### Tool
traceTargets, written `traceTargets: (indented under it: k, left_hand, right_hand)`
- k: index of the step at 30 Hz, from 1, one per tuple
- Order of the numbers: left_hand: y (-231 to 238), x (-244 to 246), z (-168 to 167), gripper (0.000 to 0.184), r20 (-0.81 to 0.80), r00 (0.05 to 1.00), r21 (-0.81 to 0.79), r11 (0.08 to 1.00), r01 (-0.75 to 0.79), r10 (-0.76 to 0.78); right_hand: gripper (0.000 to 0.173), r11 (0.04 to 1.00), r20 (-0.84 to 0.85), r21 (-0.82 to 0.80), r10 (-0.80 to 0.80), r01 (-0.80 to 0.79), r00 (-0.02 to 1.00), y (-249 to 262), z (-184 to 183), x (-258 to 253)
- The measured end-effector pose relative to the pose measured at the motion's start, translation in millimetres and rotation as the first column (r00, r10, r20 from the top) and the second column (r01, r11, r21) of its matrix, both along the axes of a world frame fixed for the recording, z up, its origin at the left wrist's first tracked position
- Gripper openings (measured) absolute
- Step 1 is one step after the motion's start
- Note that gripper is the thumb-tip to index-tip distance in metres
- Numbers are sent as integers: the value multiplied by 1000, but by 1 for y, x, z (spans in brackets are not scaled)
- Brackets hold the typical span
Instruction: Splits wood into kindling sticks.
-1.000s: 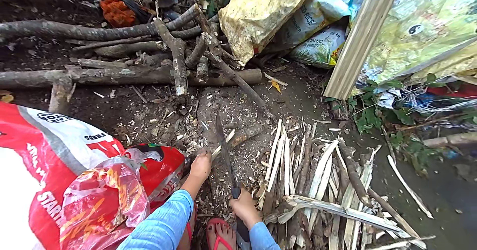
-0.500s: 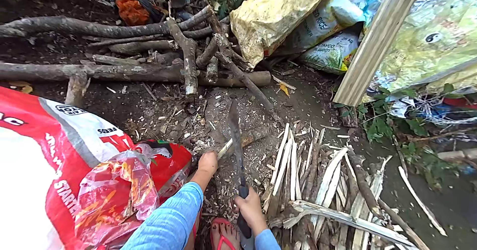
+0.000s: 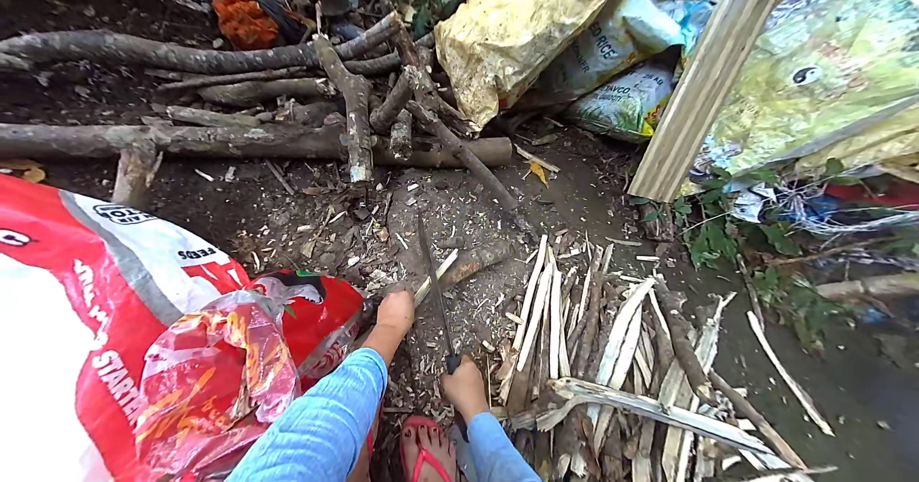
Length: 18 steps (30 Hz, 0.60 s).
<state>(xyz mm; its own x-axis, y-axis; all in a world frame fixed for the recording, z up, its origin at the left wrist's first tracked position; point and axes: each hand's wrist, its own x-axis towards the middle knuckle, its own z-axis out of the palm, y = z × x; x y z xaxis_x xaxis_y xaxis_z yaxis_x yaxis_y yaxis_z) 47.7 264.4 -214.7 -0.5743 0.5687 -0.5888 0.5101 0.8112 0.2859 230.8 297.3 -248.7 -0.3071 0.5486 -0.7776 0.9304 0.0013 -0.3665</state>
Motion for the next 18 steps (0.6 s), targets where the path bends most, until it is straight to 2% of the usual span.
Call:
traceTargets:
  k: [2, 3, 5, 6, 7, 9, 10, 12, 14, 16, 18]
  left_hand:
    - [-3, 1, 0, 35, 15, 1000, 8, 1000, 5, -5]
    - [-2, 0, 0, 34, 13, 1000, 21, 1000, 11, -11]
    - [-2, -1, -2, 34, 0, 1000, 34, 999, 21, -21]
    - [-2, 0, -3, 34, -4, 1000, 30, 999, 23, -23]
    - [0, -1, -4, 34, -4, 1000, 28, 999, 22, -22]
    - [1, 0, -3, 35, -3, 1000, 24, 1000, 18, -18]
    - [1, 0, -3, 35, -5, 1000, 23, 1000, 14, -14]
    - [1, 1, -2, 34, -8, 1000, 28, 1000, 2, -2]
    - [-1, 1, -3, 34, 1, 1000, 34, 999, 1, -1]
    - [-1, 1, -2, 34, 13, 1000, 40, 999, -5, 5]
    - [-1, 1, -2, 34, 18, 1000, 47, 999, -14, 13]
  right_hand:
    - [40, 987, -152, -131, -117, 97, 981, 0, -4, 9]
    - [29, 941, -273, -287, -261, 181, 926, 0, -8, 15]
    - [13, 712, -351, -658, -578, 245, 737, -1, -13, 28]
    - [13, 678, -352, -692, -616, 247, 705, -3, -14, 31]
    - [15, 740, -373, -616, -575, 269, 728, -3, -12, 31]
    - [31, 913, -390, -315, -375, 260, 841, -3, -6, 29]
    - [35, 954, -385, -196, -287, 226, 877, -1, -2, 28]
    - [37, 982, -413, -37, -184, 186, 892, 0, 16, 26]
    - [41, 975, -495, 83, -140, 207, 857, 0, 41, 23]
    - [44, 954, -578, 164, -114, 252, 808, -1, 64, 17]
    - [42, 934, -622, 209, -102, 291, 777, -5, 66, 13]
